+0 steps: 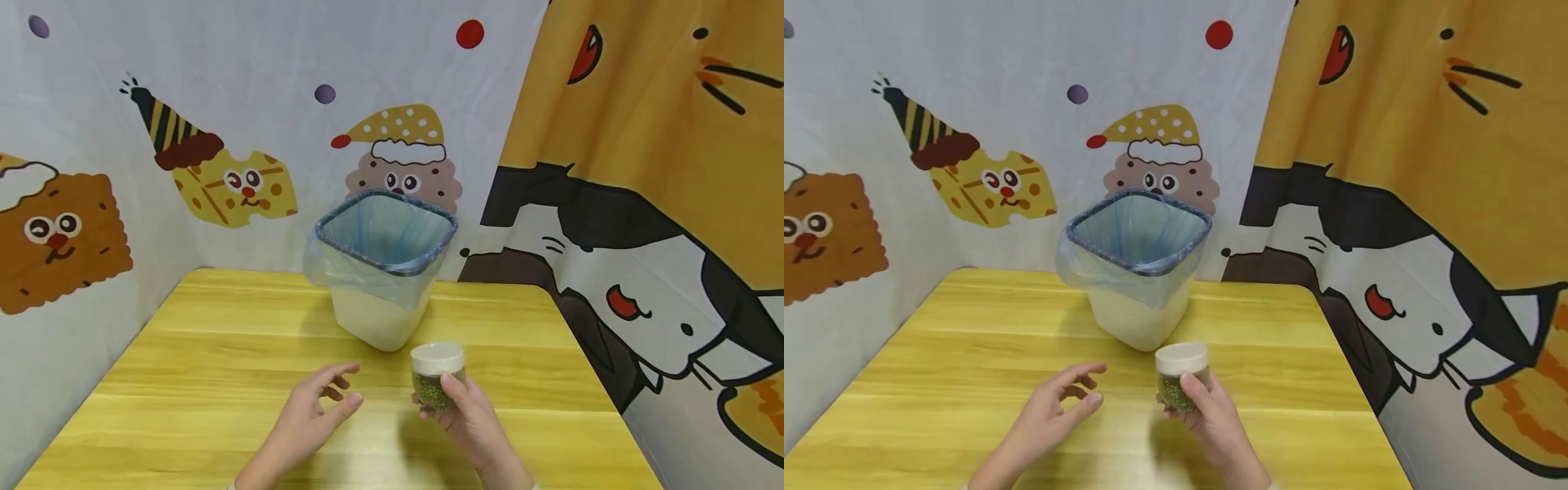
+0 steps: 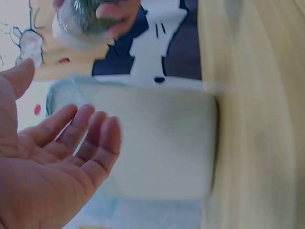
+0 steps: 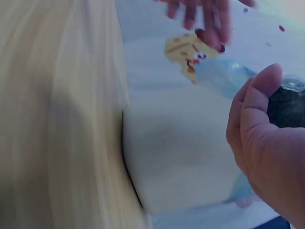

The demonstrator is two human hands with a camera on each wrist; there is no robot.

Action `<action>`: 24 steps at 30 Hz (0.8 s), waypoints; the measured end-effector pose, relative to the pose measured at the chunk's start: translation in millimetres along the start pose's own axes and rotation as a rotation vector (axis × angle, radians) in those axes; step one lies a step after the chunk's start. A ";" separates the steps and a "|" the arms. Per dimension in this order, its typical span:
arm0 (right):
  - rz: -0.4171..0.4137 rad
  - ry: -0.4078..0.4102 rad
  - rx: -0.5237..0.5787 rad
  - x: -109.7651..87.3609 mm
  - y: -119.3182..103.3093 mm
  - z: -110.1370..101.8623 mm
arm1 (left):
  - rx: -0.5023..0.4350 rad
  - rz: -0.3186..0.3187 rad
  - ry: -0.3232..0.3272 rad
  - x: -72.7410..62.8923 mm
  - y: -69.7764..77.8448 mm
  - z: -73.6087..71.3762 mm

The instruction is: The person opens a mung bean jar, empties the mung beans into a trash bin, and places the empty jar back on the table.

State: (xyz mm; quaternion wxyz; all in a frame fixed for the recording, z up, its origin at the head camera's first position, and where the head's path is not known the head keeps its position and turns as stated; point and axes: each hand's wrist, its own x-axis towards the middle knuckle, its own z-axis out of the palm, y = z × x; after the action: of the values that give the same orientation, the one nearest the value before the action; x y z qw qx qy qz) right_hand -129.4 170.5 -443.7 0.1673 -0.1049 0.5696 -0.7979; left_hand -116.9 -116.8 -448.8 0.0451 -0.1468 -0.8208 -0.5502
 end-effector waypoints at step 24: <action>-0.020 -0.553 0.300 -9.4 29.4 35.0 | -0.347 0.220 -0.301 23.5 27.7 26.4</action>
State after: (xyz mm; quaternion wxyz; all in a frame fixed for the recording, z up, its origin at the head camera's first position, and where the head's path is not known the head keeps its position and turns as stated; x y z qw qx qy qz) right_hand -103.9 134.9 -459.7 0.3215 -0.2975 0.3772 -0.8160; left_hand -129.0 -78.4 -428.9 -0.0438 -0.3211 -0.6908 -0.6464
